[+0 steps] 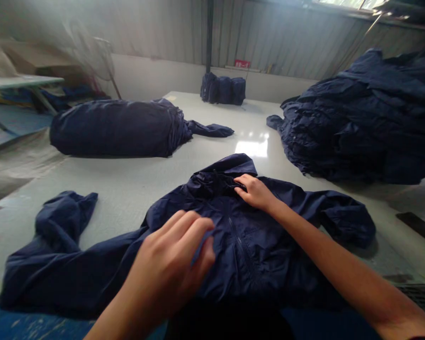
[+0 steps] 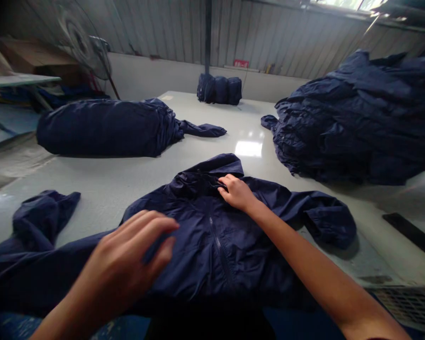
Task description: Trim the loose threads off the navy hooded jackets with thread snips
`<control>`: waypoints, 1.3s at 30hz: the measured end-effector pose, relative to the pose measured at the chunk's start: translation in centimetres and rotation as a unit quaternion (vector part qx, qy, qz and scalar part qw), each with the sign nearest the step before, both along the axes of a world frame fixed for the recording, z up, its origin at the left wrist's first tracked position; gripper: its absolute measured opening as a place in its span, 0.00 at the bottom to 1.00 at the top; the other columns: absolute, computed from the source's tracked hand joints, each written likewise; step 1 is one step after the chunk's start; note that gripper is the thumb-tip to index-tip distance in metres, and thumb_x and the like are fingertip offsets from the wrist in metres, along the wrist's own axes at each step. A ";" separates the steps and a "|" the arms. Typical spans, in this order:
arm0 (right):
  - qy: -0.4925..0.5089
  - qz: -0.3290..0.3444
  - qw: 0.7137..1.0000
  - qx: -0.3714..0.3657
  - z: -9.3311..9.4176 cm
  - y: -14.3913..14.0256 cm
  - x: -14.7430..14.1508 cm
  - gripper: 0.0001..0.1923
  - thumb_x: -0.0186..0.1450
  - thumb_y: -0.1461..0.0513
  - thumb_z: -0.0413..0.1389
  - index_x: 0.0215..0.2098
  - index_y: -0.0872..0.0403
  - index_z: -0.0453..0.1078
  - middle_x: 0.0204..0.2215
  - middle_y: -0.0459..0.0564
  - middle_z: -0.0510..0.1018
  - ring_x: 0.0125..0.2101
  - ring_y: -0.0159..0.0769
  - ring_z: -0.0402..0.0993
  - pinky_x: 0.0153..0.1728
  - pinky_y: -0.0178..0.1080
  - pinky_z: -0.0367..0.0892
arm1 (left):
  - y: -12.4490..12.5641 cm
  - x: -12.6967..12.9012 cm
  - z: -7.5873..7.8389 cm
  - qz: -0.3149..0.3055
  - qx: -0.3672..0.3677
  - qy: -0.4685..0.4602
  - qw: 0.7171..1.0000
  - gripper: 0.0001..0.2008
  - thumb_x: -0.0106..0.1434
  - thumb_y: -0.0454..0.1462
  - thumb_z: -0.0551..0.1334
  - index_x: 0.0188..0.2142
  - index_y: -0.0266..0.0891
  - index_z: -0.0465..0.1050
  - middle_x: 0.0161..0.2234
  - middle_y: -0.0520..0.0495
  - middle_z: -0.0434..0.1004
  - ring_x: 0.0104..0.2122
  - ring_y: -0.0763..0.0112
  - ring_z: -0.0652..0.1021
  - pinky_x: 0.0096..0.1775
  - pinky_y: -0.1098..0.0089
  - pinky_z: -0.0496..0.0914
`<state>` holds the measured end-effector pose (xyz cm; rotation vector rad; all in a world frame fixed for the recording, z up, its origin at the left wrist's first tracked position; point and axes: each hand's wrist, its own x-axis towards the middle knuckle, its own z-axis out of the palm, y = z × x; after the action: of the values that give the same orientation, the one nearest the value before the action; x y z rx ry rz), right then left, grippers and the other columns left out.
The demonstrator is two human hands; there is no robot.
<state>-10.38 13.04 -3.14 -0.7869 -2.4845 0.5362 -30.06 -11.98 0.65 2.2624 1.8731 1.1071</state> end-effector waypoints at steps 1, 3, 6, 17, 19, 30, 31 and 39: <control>-0.023 0.022 0.999 -0.013 0.0 0.3 -0.2 0.05 0.65 0.66 0.59 0.38 0.55 0.78 0.39 0.56 0.81 0.40 0.44 0.77 0.46 0.43 0.70 | 1.5 0.3 -0.3 -0.018 -0.022 0.046 0.999 0.08 0.76 0.37 0.58 0.45 0.42 0.77 0.42 0.44 0.79 0.43 0.60 0.80 0.47 0.59 0.79; -0.061 0.074 0.995 -0.039 0.2 0.0 0.4 0.05 0.61 0.68 0.60 0.28 0.55 0.76 0.31 0.51 0.78 0.32 0.38 0.74 0.38 0.39 0.67 | 4.8 -0.2 -1.0 -0.020 -0.069 0.120 0.990 0.09 0.76 0.36 0.56 0.50 0.40 0.74 0.47 0.42 0.78 0.48 0.57 0.79 0.47 0.58 0.80; -0.087 0.132 0.984 -0.085 1.0 -1.2 2.4 0.07 0.60 0.68 0.60 0.24 0.55 0.75 0.25 0.46 0.76 0.28 0.34 0.71 0.34 0.36 0.64 | 9.4 -2.2 -2.0 -0.010 -0.098 0.166 0.981 0.20 0.75 0.37 0.58 0.65 0.39 0.62 0.61 0.36 0.70 0.54 0.55 0.79 0.51 0.56 0.79; -0.042 0.090 0.944 -0.315 0.3 4.9 1.7 0.13 0.68 0.58 0.56 0.42 0.57 0.80 0.28 0.46 0.78 0.17 0.28 0.65 0.19 0.33 0.65 | 13.6 -1.7 -2.7 -0.220 -0.051 0.274 0.935 0.13 0.73 0.31 0.58 0.54 0.44 0.73 0.55 0.42 0.78 0.54 0.55 0.75 0.61 0.48 0.67; -0.019 0.083 0.935 -0.343 -0.9 4.8 2.0 0.13 0.68 0.57 0.58 0.43 0.58 0.79 0.27 0.44 0.76 0.17 0.27 0.65 0.17 0.32 0.64 | 12.2 -1.5 -3.3 -0.287 -0.052 0.262 0.920 0.12 0.72 0.31 0.57 0.51 0.43 0.75 0.50 0.43 0.81 0.51 0.56 0.76 0.63 0.47 0.64; 0.149 0.004 0.939 -0.309 -3.5 4.1 2.8 0.11 0.67 0.61 0.63 0.47 0.56 0.76 0.38 0.49 0.81 0.32 0.36 0.78 0.30 0.36 0.74 | 11.9 -2.4 -6.0 -0.234 -0.093 0.131 0.959 0.04 0.71 0.32 0.63 0.43 0.42 0.76 0.36 0.46 0.77 0.38 0.62 0.73 0.43 0.58 0.70; 0.176 -0.014 0.946 -0.271 -3.7 3.9 2.8 0.11 0.68 0.62 0.61 0.48 0.55 0.76 0.40 0.51 0.82 0.38 0.39 0.79 0.38 0.39 0.76 | 12.1 -2.5 -6.1 -0.206 -0.099 0.125 0.965 0.04 0.71 0.33 0.64 0.45 0.42 0.75 0.39 0.46 0.77 0.38 0.61 0.73 0.43 0.58 0.71; 0.243 -0.136 0.950 -0.143 -3.3 2.7 3.1 0.08 0.70 0.61 0.60 0.48 0.52 0.76 0.37 0.49 0.81 0.23 0.31 0.70 0.24 0.36 0.66 | 12.1 -3.2 -6.4 -0.095 -0.164 0.037 0.981 0.29 0.68 0.42 0.69 0.64 0.46 0.60 0.57 0.42 0.70 0.51 0.59 0.76 0.52 0.58 0.76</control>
<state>-7.31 15.79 -6.47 -0.9547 -1.8347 0.8807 -33.24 0.09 -5.79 2.2557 1.6692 0.6440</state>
